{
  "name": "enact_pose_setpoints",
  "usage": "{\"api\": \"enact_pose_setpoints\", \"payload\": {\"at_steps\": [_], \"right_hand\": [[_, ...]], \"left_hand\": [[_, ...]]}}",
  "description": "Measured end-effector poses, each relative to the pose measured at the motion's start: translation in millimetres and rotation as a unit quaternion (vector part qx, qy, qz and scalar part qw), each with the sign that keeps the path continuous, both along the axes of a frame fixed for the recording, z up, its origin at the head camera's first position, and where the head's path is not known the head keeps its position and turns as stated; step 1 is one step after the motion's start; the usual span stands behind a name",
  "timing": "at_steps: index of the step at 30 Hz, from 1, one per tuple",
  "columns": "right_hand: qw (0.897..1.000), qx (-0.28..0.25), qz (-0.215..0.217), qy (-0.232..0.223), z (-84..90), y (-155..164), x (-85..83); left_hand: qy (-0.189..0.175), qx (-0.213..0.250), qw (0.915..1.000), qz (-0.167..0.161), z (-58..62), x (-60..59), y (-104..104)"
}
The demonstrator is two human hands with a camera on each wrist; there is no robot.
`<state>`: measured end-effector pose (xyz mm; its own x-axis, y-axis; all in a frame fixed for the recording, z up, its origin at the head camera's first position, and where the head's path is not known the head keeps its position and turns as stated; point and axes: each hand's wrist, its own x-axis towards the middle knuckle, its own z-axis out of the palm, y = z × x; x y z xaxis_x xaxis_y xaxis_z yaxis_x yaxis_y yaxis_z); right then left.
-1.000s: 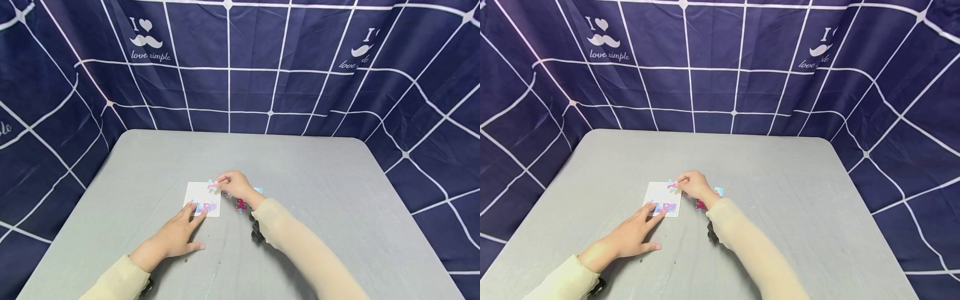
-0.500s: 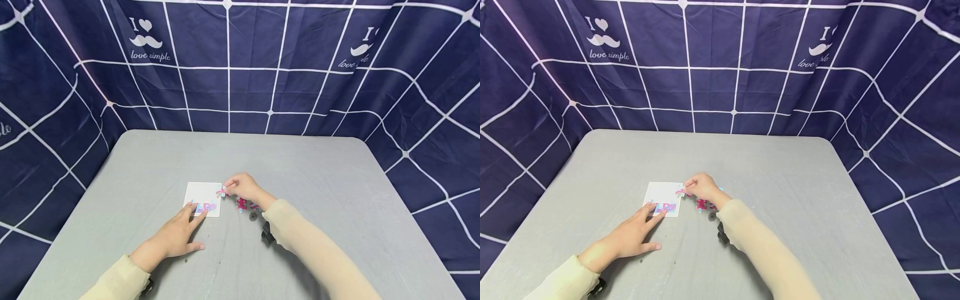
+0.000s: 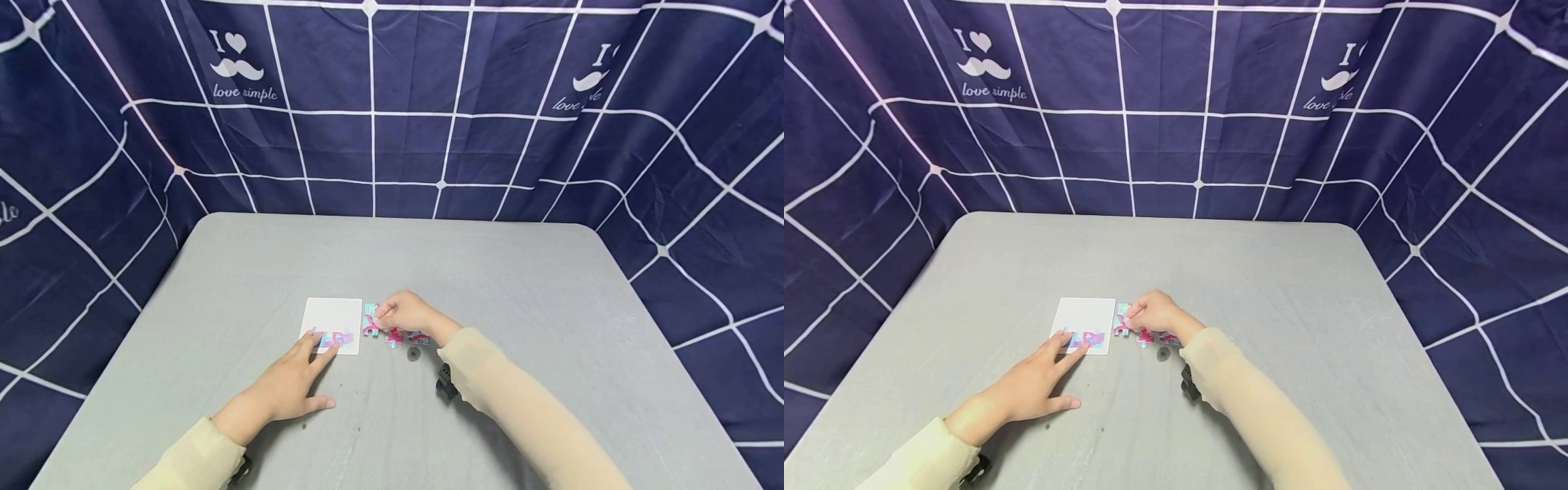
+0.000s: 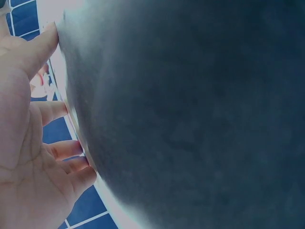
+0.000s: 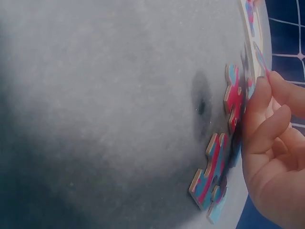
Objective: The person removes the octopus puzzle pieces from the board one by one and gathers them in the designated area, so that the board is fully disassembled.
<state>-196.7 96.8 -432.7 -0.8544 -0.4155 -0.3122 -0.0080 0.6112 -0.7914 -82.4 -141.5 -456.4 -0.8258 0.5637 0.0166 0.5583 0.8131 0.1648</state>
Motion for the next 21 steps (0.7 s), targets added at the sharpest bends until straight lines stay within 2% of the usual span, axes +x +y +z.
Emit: {"api": "enact_pose_setpoints", "payload": {"at_steps": [8, 15, 21], "right_hand": [[1.000, 0.014, 0.005, -0.006, 1.3, 0.1, 1.5], [0.998, 0.055, 0.009, 0.033, -0.5, -2.3, 0.7], [0.995, 0.081, -0.006, 0.054, -1.4, -4.8, 0.8]], "left_hand": [[0.001, -0.004, 1.0000, 0.001, -2.1, -0.3, -0.9], [0.002, -0.006, 1.0000, 0.000, -2.5, -1.1, -1.1], [0.001, -0.007, 1.0000, 0.000, -2.0, -1.0, -1.0]]}}
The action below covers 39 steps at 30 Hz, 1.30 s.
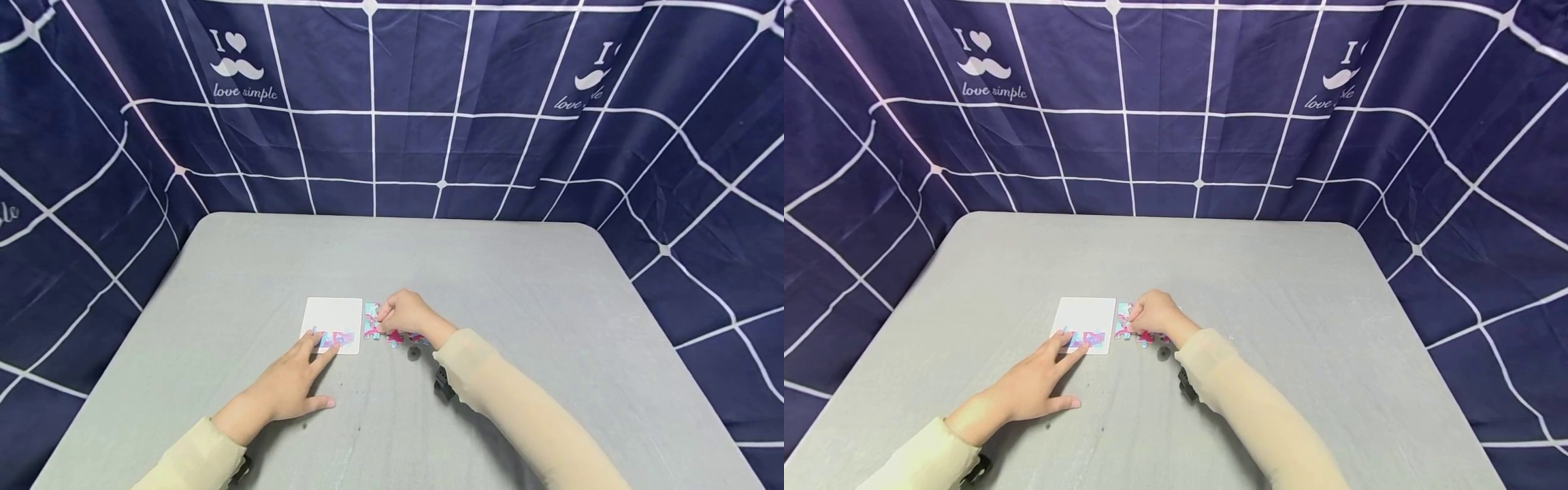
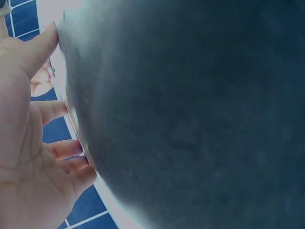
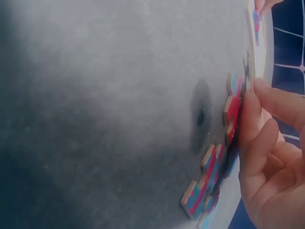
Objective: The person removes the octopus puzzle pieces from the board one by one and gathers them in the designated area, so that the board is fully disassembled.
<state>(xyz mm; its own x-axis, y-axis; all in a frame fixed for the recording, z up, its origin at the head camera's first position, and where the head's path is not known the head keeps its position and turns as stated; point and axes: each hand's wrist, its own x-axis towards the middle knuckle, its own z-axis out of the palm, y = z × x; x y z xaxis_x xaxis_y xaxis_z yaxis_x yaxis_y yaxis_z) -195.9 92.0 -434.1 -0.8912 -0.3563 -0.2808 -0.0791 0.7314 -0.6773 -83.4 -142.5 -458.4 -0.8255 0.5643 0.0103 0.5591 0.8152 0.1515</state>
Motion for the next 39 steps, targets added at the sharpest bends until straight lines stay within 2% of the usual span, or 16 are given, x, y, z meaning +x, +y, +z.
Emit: {"api": "enact_pose_setpoints", "payload": {"at_steps": [11, 22, 32, 39], "right_hand": [[1.000, -0.011, -0.008, 0.009, -3.8, -0.9, -2.6], [0.998, -0.058, 0.002, 0.001, -2.3, -8.1, -2.4], [0.996, -0.060, 0.048, 0.049, -4.4, -21.4, -1.2], [0.994, -0.077, 0.072, 0.029, -2.2, -29.5, 0.7]], "left_hand": [[-0.006, -0.001, 1.0000, 0.003, 1.8, 1.0, 0.3], [0.002, 0.003, 1.0000, 0.000, 1.9, 0.2, 0.9], [0.011, 0.010, 0.9999, -0.004, -0.1, -0.2, 0.3], [0.018, 0.011, 0.9998, -0.007, -0.8, -0.7, 0.0]]}}
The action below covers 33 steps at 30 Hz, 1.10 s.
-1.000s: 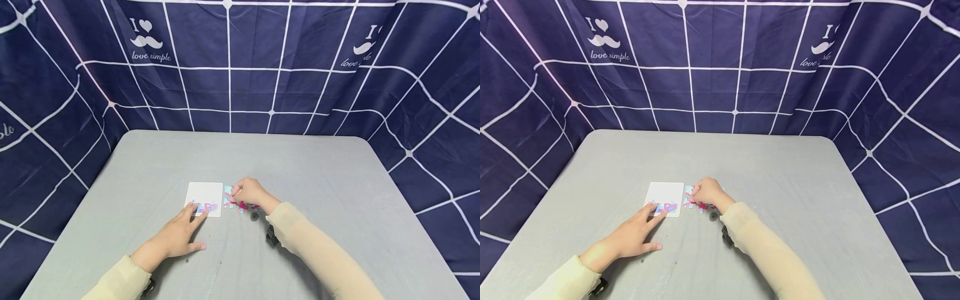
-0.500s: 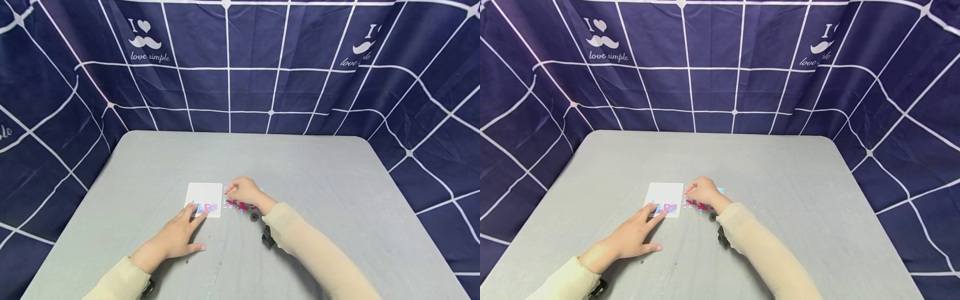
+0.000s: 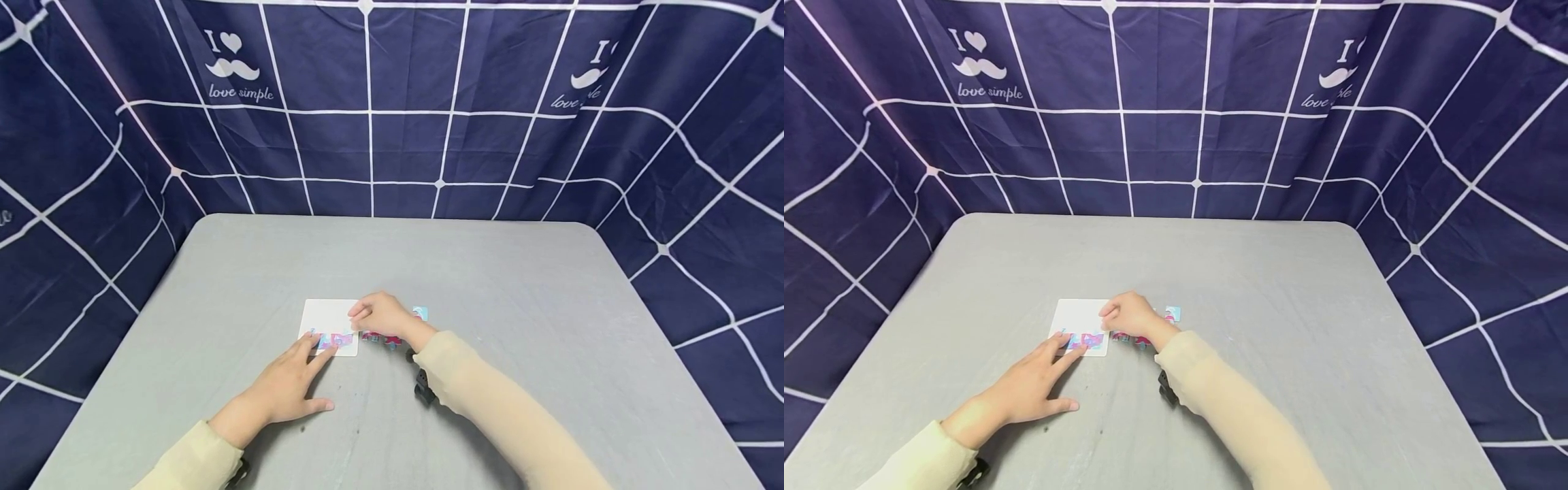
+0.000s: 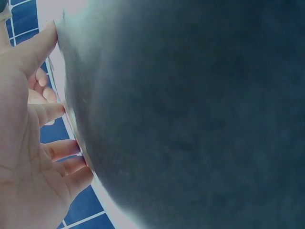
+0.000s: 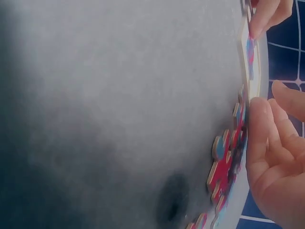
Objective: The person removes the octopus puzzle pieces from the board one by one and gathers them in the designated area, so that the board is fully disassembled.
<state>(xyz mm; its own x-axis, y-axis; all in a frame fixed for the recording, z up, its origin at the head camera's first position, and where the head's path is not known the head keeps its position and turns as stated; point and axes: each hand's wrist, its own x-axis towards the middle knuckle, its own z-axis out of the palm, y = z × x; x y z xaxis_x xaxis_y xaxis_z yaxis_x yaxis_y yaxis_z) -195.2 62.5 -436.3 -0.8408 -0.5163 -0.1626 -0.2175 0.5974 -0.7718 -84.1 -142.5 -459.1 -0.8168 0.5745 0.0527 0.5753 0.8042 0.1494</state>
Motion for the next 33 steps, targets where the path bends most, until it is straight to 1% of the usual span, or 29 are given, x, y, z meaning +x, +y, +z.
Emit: {"api": "enact_pose_setpoints", "payload": {"at_steps": [3, 5, 10, 14, 18, 26, 33], "right_hand": [[1.000, -0.006, 0.008, -0.007, 0.0, -3.7, 0.1], [1.000, -0.005, 0.014, -0.003, -0.2, -6.3, 0.1], [1.000, 0.022, 0.021, 0.007, 0.8, -12.8, 1.5], [0.999, 0.038, 0.016, -0.007, 0.3, -16.1, 2.9], [0.999, 0.029, 0.013, -0.022, -0.6, -16.5, 4.2], [0.999, 0.024, 0.022, -0.018, 3.4, -17.1, 5.2], [1.000, 0.015, 0.003, -0.024, 2.3, -18.4, 3.5]], "left_hand": [[0.003, -0.002, 1.0000, -0.002, -0.1, -0.1, -0.3], [0.006, -0.003, 1.0000, -0.003, -0.2, -0.3, -0.1], [0.014, 0.002, 0.9999, -0.003, 0.1, -0.8, 0.1], [0.014, -0.001, 0.9999, -0.002, -0.6, -0.7, -0.1], [0.011, -0.002, 0.9999, -0.001, -1.4, -0.6, -0.3], [0.013, 0.006, 0.9999, -0.002, 0.4, -0.3, 0.3], [0.008, 0.003, 1.0000, 0.001, 0.4, -0.3, 0.7]]}}
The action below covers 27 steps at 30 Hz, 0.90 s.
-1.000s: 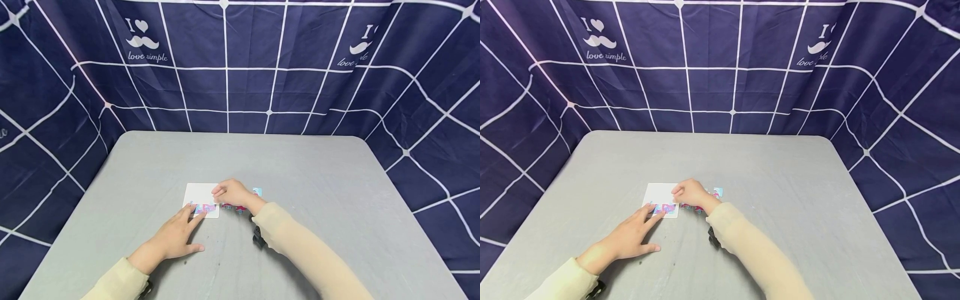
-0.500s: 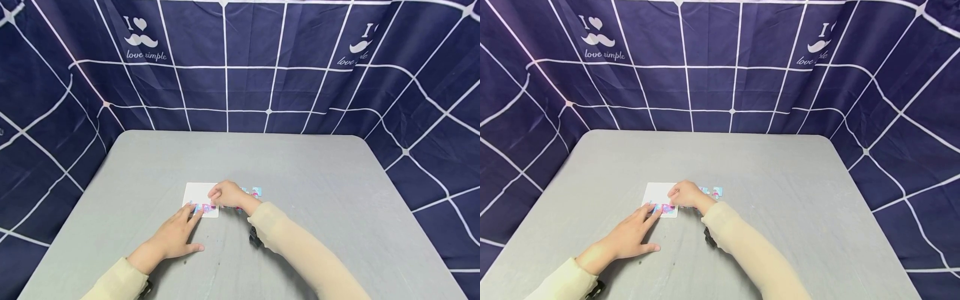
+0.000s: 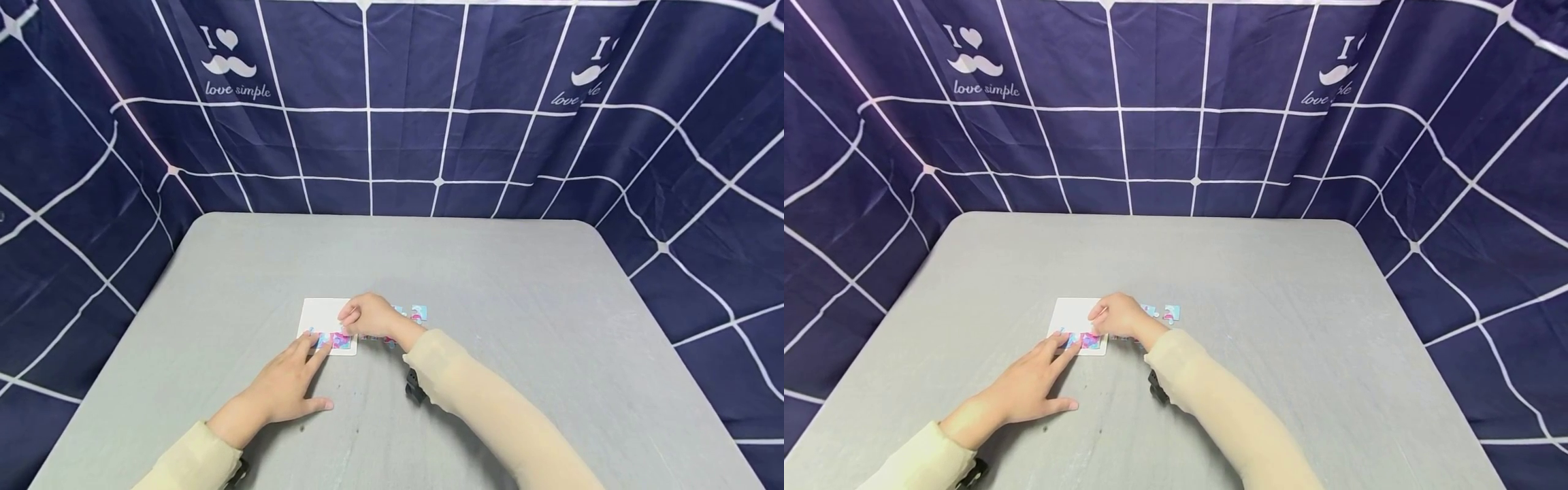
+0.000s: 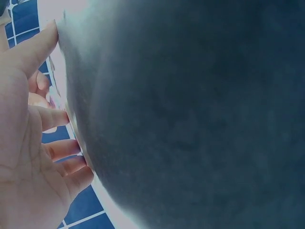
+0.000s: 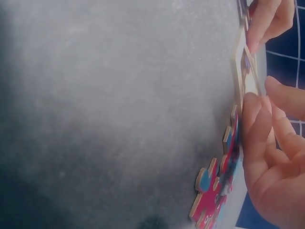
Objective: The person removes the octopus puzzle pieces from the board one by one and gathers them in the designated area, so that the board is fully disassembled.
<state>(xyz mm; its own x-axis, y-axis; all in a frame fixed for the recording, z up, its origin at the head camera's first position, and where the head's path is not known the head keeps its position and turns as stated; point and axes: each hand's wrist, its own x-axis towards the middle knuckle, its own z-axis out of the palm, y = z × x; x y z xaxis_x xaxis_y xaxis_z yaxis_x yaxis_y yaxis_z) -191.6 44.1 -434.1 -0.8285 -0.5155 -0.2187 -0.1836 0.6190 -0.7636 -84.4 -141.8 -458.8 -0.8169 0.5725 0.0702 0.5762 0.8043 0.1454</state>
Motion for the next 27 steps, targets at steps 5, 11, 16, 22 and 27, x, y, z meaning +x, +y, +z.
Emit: {"api": "enact_pose_setpoints", "payload": {"at_steps": [5, 11, 16, 22, 27], "right_hand": [[1.000, 0.001, -0.010, -0.011, -0.6, -0.4, 0.5], [0.999, 0.002, -0.019, -0.041, -0.1, 0.5, 1.9], [0.998, 0.000, -0.018, -0.054, -0.9, 1.9, 2.4], [0.999, -0.004, -0.014, -0.050, -1.4, 4.7, 3.3], [0.998, -0.031, -0.011, -0.060, -2.3, 10.2, 2.1]], "left_hand": [[-0.001, 0.007, 1.0000, 0.001, 0.5, 0.4, 0.3], [0.001, 0.008, 1.0000, 0.002, 0.0, 0.5, 0.5], [0.004, 0.006, 1.0000, 0.002, -1.6, 0.0, 0.1], [0.011, 0.005, 0.9999, 0.001, -2.5, -0.5, -0.3], [0.004, 0.004, 1.0000, 0.002, -2.3, 0.2, 0.3]]}}
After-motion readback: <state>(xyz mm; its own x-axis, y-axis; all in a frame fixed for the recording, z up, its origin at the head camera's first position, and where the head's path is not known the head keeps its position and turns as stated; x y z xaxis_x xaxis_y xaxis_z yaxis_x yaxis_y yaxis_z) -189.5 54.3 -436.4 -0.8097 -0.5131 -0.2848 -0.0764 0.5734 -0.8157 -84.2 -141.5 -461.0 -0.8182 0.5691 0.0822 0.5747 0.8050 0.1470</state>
